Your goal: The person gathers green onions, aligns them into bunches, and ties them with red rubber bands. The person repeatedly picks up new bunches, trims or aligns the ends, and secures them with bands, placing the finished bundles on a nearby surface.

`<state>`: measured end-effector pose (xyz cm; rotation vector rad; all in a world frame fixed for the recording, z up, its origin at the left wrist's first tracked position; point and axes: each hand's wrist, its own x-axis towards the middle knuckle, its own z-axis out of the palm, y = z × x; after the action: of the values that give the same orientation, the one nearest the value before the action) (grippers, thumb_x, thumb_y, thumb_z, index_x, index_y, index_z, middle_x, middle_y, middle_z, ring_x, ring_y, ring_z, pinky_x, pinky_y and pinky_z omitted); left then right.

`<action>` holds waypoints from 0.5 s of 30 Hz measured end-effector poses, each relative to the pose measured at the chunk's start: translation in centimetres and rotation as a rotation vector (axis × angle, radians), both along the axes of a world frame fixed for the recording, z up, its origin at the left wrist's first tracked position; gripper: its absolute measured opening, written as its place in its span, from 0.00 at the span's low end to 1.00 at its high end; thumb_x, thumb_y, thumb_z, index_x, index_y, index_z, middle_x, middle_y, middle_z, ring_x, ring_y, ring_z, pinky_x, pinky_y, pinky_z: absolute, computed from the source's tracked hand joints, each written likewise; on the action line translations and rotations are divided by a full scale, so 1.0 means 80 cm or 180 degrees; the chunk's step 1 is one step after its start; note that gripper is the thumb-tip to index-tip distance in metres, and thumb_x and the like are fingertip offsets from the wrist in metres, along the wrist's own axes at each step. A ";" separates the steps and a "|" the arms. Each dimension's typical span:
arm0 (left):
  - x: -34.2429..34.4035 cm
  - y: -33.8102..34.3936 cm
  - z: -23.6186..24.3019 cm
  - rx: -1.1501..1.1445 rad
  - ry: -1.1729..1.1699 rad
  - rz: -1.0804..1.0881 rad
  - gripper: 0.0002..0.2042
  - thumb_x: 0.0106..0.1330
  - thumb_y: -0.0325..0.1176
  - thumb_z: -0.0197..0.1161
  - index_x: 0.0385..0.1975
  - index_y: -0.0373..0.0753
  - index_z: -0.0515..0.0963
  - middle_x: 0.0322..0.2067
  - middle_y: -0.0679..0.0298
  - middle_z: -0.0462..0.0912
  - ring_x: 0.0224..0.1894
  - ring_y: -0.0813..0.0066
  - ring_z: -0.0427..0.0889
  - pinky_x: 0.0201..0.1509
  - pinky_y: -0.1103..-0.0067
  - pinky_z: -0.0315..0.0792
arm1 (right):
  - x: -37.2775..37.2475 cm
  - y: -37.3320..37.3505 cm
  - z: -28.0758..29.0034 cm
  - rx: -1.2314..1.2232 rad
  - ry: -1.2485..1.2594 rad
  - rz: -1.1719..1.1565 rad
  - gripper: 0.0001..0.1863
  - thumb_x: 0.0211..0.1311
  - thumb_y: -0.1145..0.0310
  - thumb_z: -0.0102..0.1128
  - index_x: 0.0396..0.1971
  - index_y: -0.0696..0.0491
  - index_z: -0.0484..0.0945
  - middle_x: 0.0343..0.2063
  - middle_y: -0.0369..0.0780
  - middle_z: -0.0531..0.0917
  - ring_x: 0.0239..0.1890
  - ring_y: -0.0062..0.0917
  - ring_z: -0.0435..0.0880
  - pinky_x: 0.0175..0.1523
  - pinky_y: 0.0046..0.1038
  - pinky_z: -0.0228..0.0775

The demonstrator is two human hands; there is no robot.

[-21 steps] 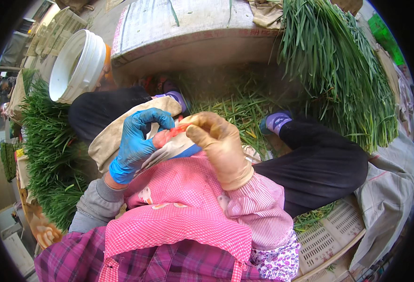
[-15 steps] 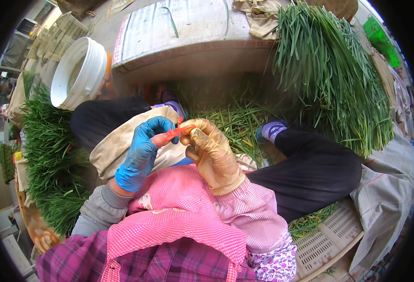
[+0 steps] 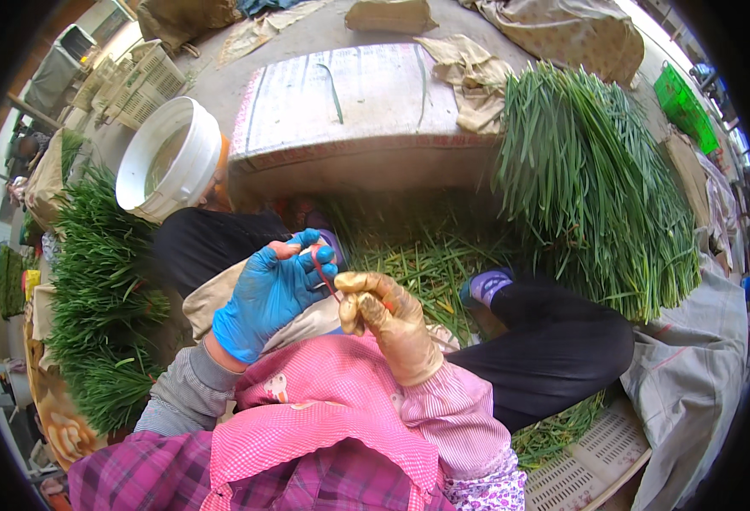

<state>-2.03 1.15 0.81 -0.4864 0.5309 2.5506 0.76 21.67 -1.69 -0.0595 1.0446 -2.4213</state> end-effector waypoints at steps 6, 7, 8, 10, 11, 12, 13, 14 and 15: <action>-0.034 -0.033 0.030 -0.0189 0.1281 -0.0342 0.13 0.69 0.31 0.55 0.51 0.35 0.73 0.34 0.64 0.75 0.32 0.76 0.73 0.38 0.78 0.71 | 0.008 -0.006 0.003 0.0406 0.0571 0.0334 0.14 0.69 0.63 0.55 0.48 0.56 0.76 0.27 0.33 0.78 0.28 0.15 0.75 0.34 0.17 0.66; -0.037 -0.037 0.036 -0.0486 0.1409 -0.0355 0.13 0.70 0.31 0.55 0.51 0.35 0.74 0.34 0.64 0.75 0.31 0.77 0.71 0.36 0.79 0.69 | 0.009 -0.007 0.002 0.0440 0.0586 0.0462 0.14 0.69 0.64 0.56 0.47 0.57 0.76 0.27 0.33 0.79 0.28 0.15 0.75 0.34 0.17 0.66; -0.040 -0.041 0.041 -0.0718 0.1551 -0.0365 0.13 0.70 0.32 0.55 0.50 0.35 0.74 0.34 0.64 0.75 0.30 0.78 0.70 0.34 0.80 0.68 | 0.011 -0.007 0.001 0.0479 0.0621 0.0479 0.14 0.69 0.64 0.56 0.47 0.57 0.76 0.27 0.32 0.79 0.28 0.14 0.75 0.34 0.16 0.66; -0.040 -0.047 0.050 -0.0917 0.1650 -0.0411 0.12 0.71 0.32 0.54 0.49 0.36 0.75 0.36 0.65 0.76 0.28 0.81 0.69 0.32 0.83 0.66 | 0.016 -0.006 -0.001 0.0534 0.0634 0.0551 0.14 0.69 0.64 0.56 0.48 0.56 0.77 0.27 0.32 0.79 0.28 0.14 0.75 0.34 0.16 0.66; -0.043 -0.050 0.055 -0.1062 0.1667 -0.0254 0.12 0.71 0.32 0.54 0.50 0.36 0.75 0.36 0.65 0.76 0.26 0.82 0.67 0.30 0.84 0.65 | 0.017 -0.005 -0.001 0.0472 0.0483 0.0641 0.14 0.69 0.63 0.56 0.48 0.56 0.77 0.27 0.31 0.79 0.29 0.13 0.75 0.34 0.16 0.65; -0.044 -0.054 0.059 -0.1130 0.1723 -0.0152 0.12 0.70 0.32 0.54 0.50 0.37 0.75 0.36 0.66 0.77 0.25 0.84 0.66 0.29 0.85 0.63 | 0.020 -0.005 -0.001 0.0369 0.0385 0.0766 0.14 0.69 0.63 0.56 0.48 0.57 0.77 0.26 0.31 0.79 0.29 0.13 0.75 0.34 0.16 0.65; -0.045 -0.057 0.063 -0.1146 0.1826 -0.0205 0.12 0.70 0.32 0.54 0.51 0.39 0.75 0.39 0.67 0.77 0.22 0.85 0.63 0.26 0.87 0.60 | 0.022 -0.004 -0.001 0.0473 0.0362 0.0905 0.15 0.69 0.62 0.56 0.48 0.57 0.77 0.27 0.31 0.79 0.28 0.13 0.74 0.34 0.16 0.65; -0.045 -0.060 0.067 -0.1350 0.1807 -0.0327 0.12 0.70 0.32 0.54 0.51 0.39 0.75 0.41 0.66 0.78 0.21 0.86 0.62 0.24 0.87 0.58 | 0.023 -0.004 0.001 0.0514 0.0341 0.1016 0.15 0.69 0.61 0.56 0.48 0.56 0.77 0.27 0.31 0.79 0.28 0.13 0.74 0.34 0.15 0.65; -0.046 -0.062 0.071 -0.1454 0.1980 -0.0392 0.13 0.70 0.32 0.53 0.51 0.39 0.75 0.42 0.66 0.78 0.20 0.87 0.61 0.23 0.88 0.57 | 0.024 -0.004 0.004 0.0318 0.0484 0.1100 0.16 0.69 0.60 0.56 0.47 0.56 0.77 0.27 0.31 0.78 0.28 0.12 0.73 0.34 0.15 0.65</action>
<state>-5.72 -3.79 6.46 0.2143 1.3318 2.4250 2.69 21.35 -1.38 -0.3649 1.1175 -2.0753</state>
